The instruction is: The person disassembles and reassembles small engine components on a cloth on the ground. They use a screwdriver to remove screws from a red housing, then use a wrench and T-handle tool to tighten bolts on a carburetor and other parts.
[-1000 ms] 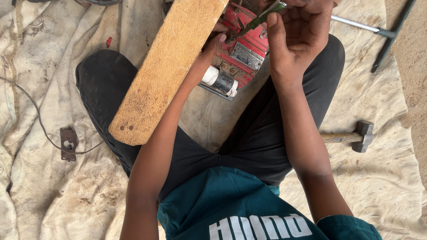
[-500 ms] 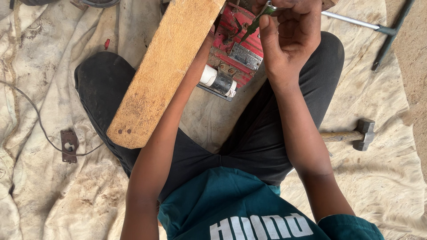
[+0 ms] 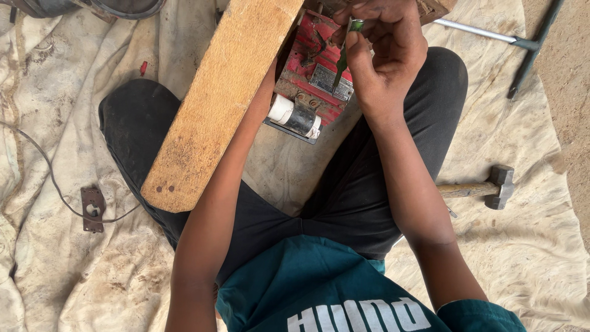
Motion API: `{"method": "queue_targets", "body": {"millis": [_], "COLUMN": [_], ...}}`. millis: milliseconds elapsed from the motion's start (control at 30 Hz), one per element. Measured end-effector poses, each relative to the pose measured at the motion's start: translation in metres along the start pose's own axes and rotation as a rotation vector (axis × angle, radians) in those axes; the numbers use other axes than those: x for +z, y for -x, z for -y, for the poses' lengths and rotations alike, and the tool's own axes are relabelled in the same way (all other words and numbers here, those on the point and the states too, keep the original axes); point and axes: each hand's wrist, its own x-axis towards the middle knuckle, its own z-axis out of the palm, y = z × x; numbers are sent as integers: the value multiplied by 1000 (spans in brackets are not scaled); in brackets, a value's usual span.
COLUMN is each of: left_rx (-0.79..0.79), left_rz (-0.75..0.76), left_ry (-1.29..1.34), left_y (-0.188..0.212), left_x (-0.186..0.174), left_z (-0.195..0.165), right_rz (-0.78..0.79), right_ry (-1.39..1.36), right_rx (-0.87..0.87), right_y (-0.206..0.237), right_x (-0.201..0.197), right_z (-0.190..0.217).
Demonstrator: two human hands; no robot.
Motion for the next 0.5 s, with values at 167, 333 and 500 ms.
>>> {"method": "queue_targets", "body": {"millis": [167,333,500], "left_rx": [177,259,426], "left_rz": [13,281,256], "left_ry": [131,208,153], "left_y": [11,13,13], "left_x": [-19,-31,-27], "left_z": [-42,-78,-71], "right_rz": [-35,-99,-108], "right_ry": [121,136,132], "right_rx": [-80,-100,-66], "right_y": [-1,-1,1], "right_x": [3,2,0], "right_z": [0,5,4]}}
